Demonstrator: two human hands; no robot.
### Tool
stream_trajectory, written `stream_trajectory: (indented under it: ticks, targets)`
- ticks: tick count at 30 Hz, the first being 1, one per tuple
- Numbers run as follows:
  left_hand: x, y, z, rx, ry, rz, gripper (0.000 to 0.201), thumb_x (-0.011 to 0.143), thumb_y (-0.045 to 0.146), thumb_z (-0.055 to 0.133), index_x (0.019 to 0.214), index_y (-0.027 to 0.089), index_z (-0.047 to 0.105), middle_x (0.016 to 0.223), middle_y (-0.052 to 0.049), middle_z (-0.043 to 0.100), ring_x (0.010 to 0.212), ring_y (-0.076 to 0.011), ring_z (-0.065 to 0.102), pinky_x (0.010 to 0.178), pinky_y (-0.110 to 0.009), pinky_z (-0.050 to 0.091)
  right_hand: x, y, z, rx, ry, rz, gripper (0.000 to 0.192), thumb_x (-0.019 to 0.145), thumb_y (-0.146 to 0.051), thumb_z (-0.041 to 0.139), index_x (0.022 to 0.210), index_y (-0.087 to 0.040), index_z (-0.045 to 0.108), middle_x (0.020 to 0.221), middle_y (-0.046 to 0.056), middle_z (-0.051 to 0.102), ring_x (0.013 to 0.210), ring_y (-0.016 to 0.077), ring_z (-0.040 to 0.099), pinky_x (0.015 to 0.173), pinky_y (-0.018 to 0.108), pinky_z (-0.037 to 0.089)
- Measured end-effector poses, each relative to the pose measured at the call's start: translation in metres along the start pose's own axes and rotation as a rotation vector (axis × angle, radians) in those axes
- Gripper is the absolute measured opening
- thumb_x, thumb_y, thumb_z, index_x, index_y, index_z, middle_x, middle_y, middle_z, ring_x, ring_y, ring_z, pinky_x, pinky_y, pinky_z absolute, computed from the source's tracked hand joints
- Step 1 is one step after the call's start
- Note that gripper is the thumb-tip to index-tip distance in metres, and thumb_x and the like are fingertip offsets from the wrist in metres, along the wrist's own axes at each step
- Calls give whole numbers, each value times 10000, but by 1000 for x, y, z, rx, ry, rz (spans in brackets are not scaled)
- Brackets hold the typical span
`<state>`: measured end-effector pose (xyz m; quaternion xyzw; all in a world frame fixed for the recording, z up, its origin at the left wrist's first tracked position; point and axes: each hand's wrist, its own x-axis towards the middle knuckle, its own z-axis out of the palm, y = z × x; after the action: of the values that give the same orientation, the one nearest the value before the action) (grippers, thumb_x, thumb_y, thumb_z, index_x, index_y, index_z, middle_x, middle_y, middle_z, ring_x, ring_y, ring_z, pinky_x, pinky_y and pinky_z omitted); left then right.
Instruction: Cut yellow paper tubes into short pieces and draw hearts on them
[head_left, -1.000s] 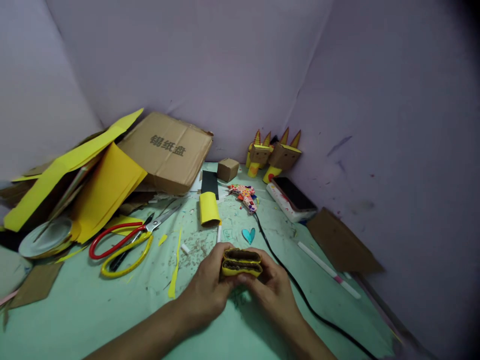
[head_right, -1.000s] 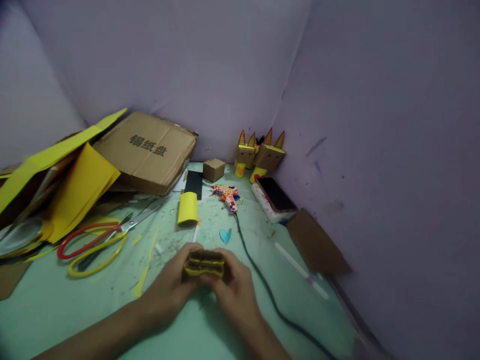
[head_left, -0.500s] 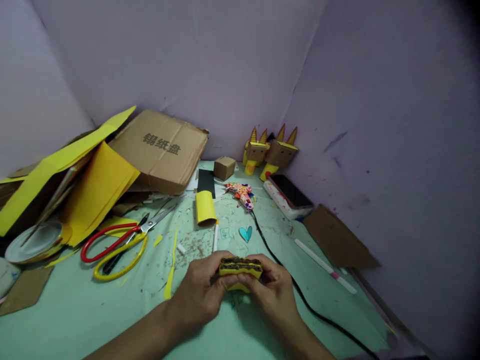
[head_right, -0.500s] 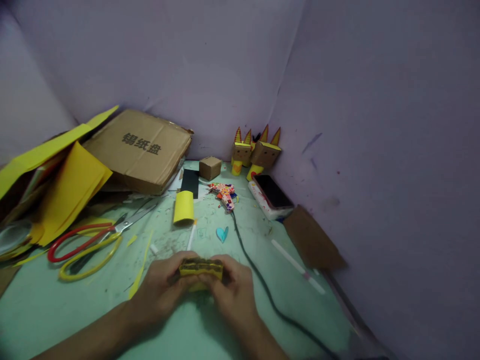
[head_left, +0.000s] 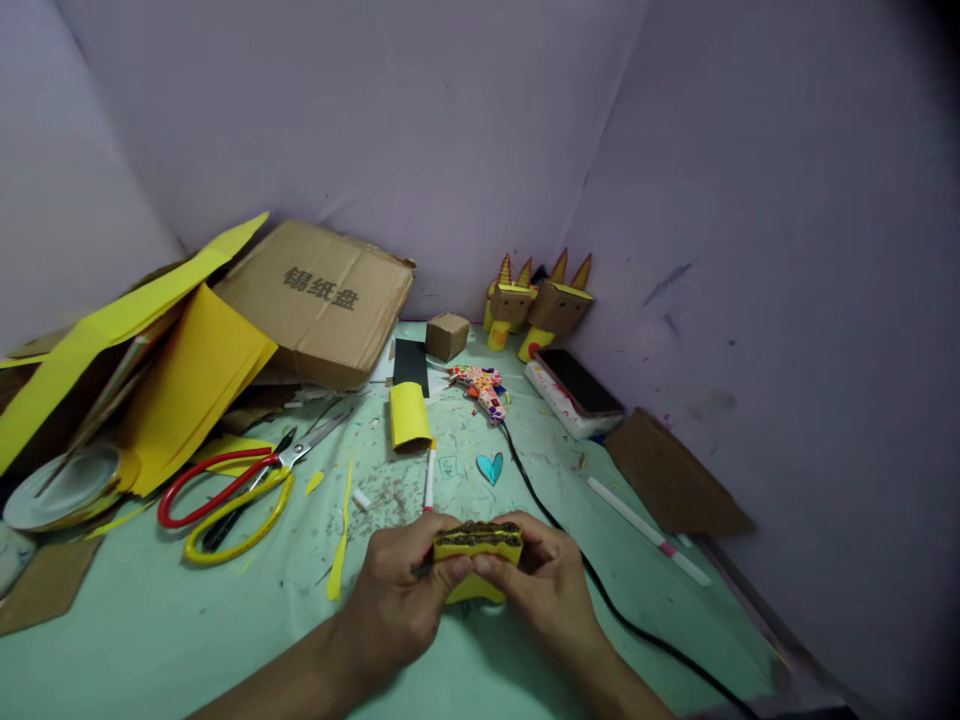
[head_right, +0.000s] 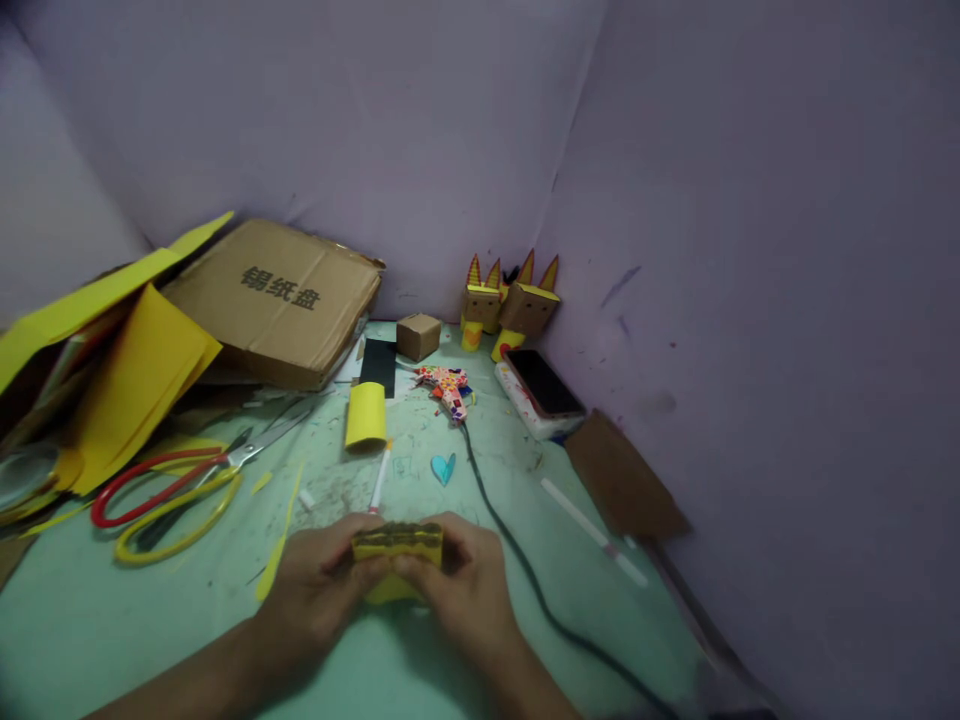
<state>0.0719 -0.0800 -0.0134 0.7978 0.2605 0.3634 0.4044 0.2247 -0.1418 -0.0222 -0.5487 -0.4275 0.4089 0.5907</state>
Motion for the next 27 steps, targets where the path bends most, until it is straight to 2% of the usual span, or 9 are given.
stream_trajectory:
  ticks: [5,10,14,16,20,24,27]
  targets:
    - [-3,-1,-1,24,8,29,153,857,302,530,844,195,638,629,20,656,550,-120,606,532,-208,446,1,1,-1,37,-43,12,232,593,-319,788,670,-172,626,606,-17,568,567,134,512,521,222,417]
    - [5,-2,-3,51,3,-58,189,842,335,522,847,182,633,650,-2,680,570,-143,615,533,-230,452,8,0,-3,90,-134,112,258,588,-289,796,753,-180,632,690,-6,627,626,155,571,579,248,466]
    - [18,1,-3,36,25,-63,156,805,277,547,875,169,634,777,-31,718,705,-166,651,639,-252,487,17,-2,-9,-48,-53,-15,215,566,-195,780,748,-185,666,706,-11,655,666,166,591,621,256,479]
    - [22,0,-2,51,-2,-50,146,794,260,550,878,177,636,784,-23,715,712,-165,645,654,-258,481,20,2,-13,-108,-26,-55,204,577,-163,767,758,-191,676,720,-10,669,688,174,600,641,262,484]
    - [27,-5,0,107,-94,-126,108,786,257,546,826,186,616,705,7,671,643,-156,600,603,-256,446,24,13,-15,-67,-42,-9,221,607,-198,770,804,-172,674,742,7,698,683,185,636,637,277,506]
    - [33,-9,2,126,-60,-171,82,775,256,547,732,187,553,648,22,614,601,-149,552,557,-249,413,30,17,-13,11,-79,26,357,569,-227,801,893,-164,666,857,41,731,757,214,675,690,316,536]
    - [34,-9,2,129,-63,-168,81,783,259,539,741,190,544,652,22,610,602,-148,547,562,-250,412,31,17,-13,30,-81,31,354,578,-229,805,898,-163,669,880,47,735,778,219,680,705,322,539]
